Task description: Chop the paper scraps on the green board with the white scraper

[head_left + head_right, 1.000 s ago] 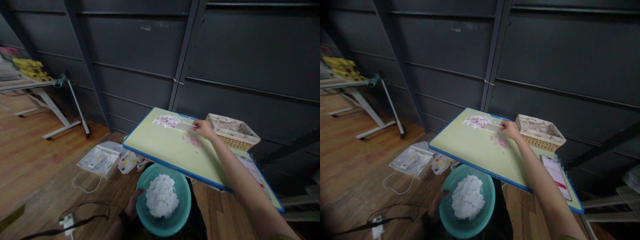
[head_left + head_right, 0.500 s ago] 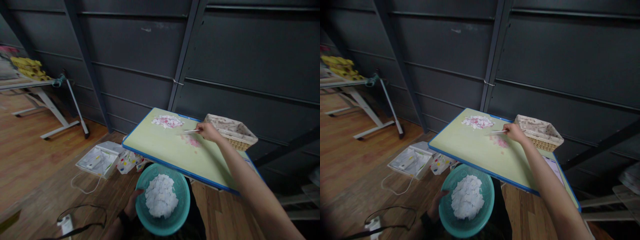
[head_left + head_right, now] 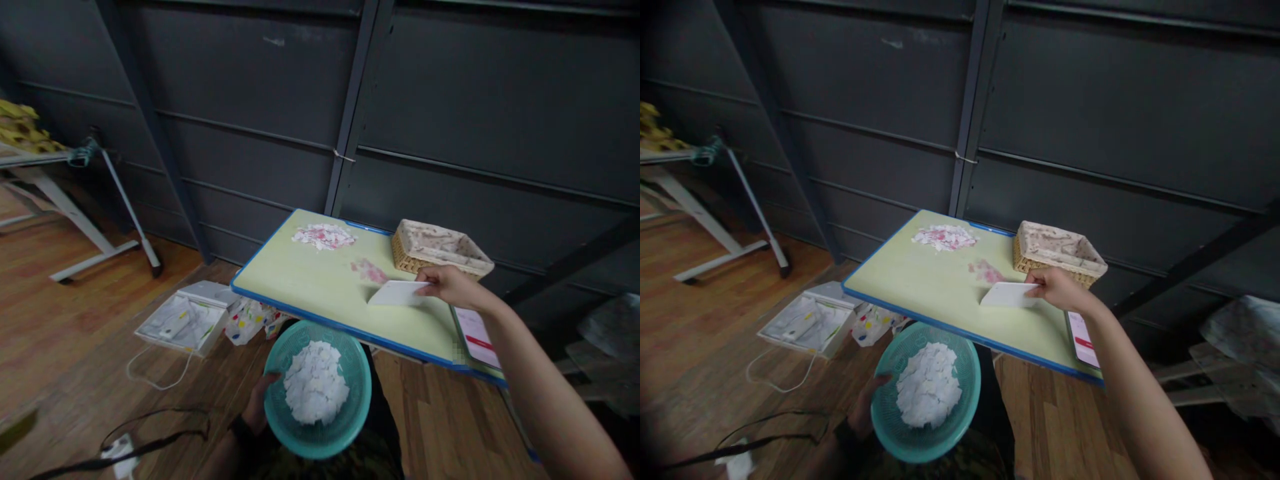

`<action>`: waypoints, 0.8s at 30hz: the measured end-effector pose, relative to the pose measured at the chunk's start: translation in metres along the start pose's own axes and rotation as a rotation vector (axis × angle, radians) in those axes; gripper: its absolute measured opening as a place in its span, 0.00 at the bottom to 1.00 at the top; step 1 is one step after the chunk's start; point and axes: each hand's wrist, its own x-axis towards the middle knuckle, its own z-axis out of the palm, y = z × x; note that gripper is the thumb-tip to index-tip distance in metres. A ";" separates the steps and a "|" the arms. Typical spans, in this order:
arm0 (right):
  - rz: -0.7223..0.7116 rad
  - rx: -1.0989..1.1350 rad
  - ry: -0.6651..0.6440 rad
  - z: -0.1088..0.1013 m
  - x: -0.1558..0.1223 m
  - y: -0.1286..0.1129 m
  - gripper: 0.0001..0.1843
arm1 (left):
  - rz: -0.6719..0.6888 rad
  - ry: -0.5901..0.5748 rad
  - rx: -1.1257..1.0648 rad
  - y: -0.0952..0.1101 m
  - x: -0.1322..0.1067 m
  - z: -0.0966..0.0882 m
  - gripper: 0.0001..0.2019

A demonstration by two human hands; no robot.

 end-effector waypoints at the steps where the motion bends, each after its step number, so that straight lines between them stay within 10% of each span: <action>1: 0.016 0.033 0.024 0.002 0.004 0.003 0.24 | -0.010 0.000 -0.004 0.001 -0.002 0.002 0.23; 24: -0.022 -0.047 0.376 0.023 0.070 -0.007 0.19 | -0.007 0.024 -0.025 0.004 -0.007 0.006 0.16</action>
